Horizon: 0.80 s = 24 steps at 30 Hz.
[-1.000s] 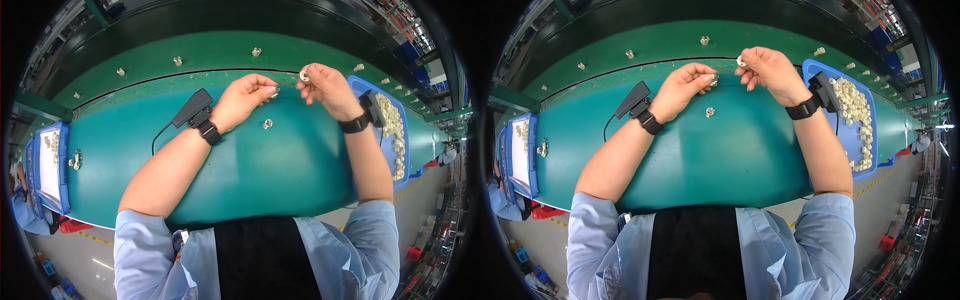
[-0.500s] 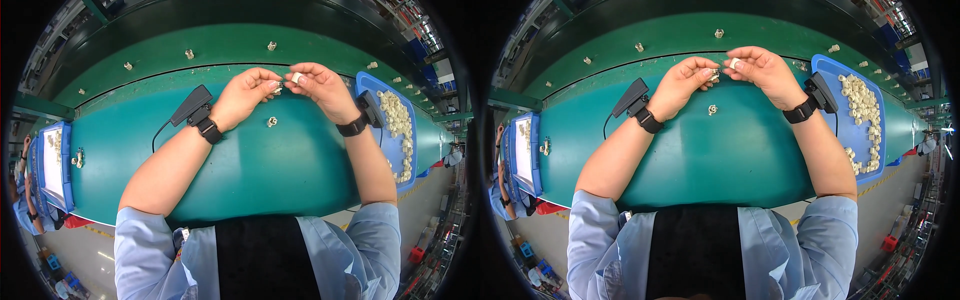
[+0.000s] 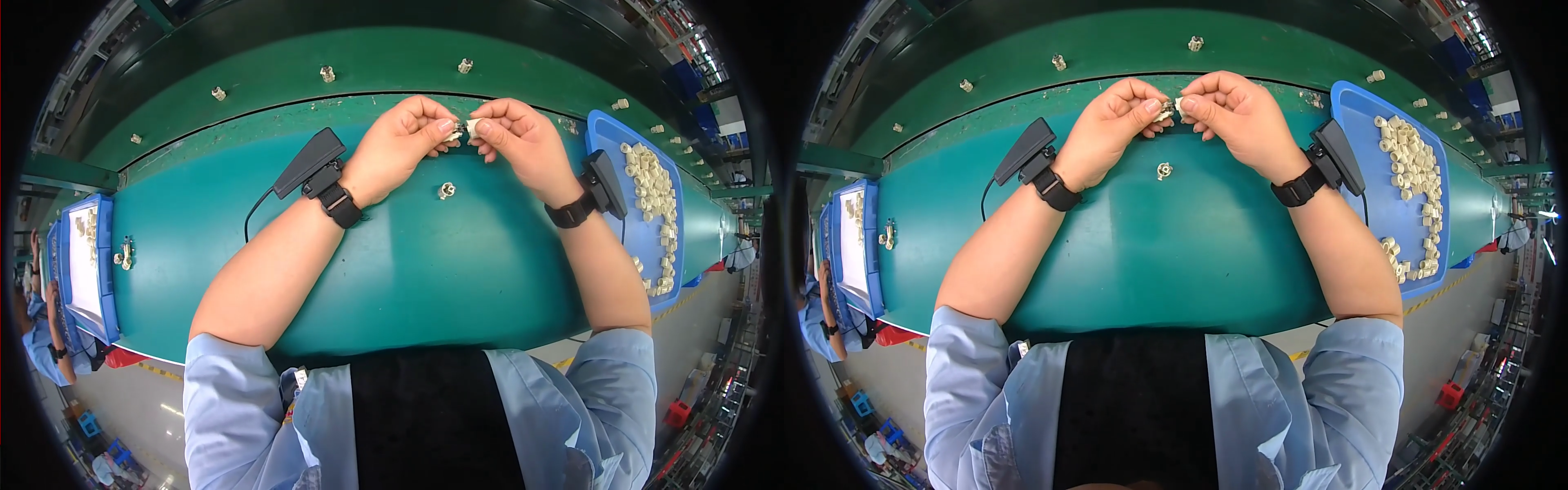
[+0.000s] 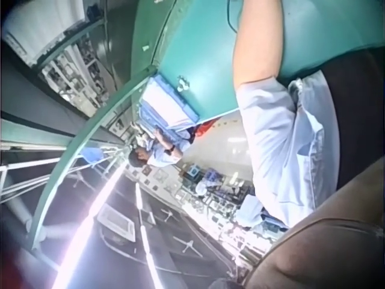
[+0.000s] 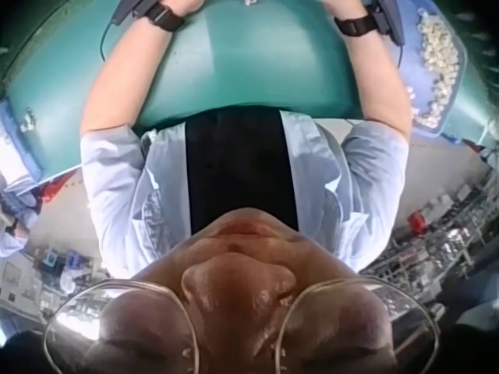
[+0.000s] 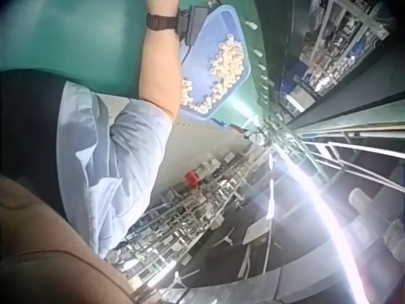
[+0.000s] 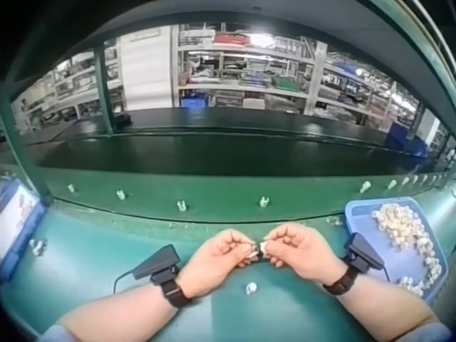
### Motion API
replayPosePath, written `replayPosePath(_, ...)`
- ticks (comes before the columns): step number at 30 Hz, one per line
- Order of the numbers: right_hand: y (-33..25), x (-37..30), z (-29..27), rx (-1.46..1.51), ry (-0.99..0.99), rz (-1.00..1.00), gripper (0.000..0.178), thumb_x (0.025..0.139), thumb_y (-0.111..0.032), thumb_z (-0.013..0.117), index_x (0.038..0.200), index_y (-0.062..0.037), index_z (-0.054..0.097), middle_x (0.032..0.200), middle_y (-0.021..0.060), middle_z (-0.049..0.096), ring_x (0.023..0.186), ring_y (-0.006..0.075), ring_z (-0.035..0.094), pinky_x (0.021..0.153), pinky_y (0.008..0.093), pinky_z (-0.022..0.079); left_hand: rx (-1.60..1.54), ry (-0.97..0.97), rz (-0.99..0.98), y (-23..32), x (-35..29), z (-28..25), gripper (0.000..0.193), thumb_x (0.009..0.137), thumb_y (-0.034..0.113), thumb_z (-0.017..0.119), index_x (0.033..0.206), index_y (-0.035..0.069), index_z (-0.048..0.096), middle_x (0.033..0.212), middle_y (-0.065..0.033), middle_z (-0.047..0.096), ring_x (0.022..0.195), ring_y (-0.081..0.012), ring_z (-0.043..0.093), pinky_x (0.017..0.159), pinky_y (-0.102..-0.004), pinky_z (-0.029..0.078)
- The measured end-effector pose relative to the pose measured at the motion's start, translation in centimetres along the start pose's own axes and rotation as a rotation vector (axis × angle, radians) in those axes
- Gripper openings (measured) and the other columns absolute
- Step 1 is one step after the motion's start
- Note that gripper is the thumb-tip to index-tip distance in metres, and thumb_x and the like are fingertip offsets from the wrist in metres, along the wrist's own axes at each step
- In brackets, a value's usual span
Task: The person assembles components by picking up a small base and a white plastic cap, fitting them together, and placing the finished unit onto the conveyor belt. This process is repeated as the person retrieves more caps from a blue tray and bases from the belt.
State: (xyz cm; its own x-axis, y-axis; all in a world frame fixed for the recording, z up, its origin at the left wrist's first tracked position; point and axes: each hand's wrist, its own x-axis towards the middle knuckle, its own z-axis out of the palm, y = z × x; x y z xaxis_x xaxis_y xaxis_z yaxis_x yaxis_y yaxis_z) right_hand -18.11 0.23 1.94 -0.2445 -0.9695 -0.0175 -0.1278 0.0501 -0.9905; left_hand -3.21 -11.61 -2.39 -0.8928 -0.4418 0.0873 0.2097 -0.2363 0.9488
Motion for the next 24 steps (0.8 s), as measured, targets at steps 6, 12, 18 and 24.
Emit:
replayPosePath(6,0.0,0.0,0.1,-0.023,-0.009,0.036,0.016,0.084,-0.011,0.057,0.097,-0.0013,0.055,0.082,0.0020,0.059,0.071,0.0062,0.054,0.060,0.0185,0.044,-0.021,-0.026,0.045,0.0,-0.2,0.0,0.011,0.088,0.012,0.052,0.091,0.002,0.051,0.085,-0.0038,0.058,0.076,-0.0080,0.053,0.069,-0.0219,0.045)
replayPosePath(12,-0.1,-0.5,0.7,-0.133,0.005,-0.056,0.018,0.082,-0.009,0.060,0.097,-0.0010,0.055,0.083,0.0025,0.059,0.072,0.0064,0.055,0.060,0.0187,0.045,-0.058,-0.063,0.020,0.1,-0.4,-0.3,0.009,0.088,0.011,0.052,0.089,0.002,0.050,0.083,-0.0038,0.057,0.076,-0.0079,0.053,0.069,-0.0221,0.045)
replayPosePath(18,-0.7,-0.9,2.4,-0.106,0.043,-0.096,0.018,0.079,-0.008,0.063,0.095,-0.0012,0.060,0.088,0.0028,0.061,0.071,0.0067,0.055,0.060,0.0183,0.045,-0.102,-0.058,0.071,-0.3,-0.2,-0.2,0.011,0.088,0.010,0.051,0.093,0.003,0.045,0.083,-0.0035,0.055,0.076,-0.0083,0.053,0.070,-0.0221,0.045)
replayPosePath(24,-0.7,-1.1,2.0,-0.523,0.059,-0.286,0.019,0.076,-0.006,0.064,0.094,-0.0013,0.061,0.088,0.0032,0.062,0.069,0.0065,0.055,0.058,0.0187,0.045,-0.136,-0.096,0.132,-0.5,0.0,0.2,0.021,0.088,0.010,0.051,0.105,0.003,0.041,0.086,-0.0048,0.055,0.077,-0.0098,0.054,0.071,-0.0231,0.045)
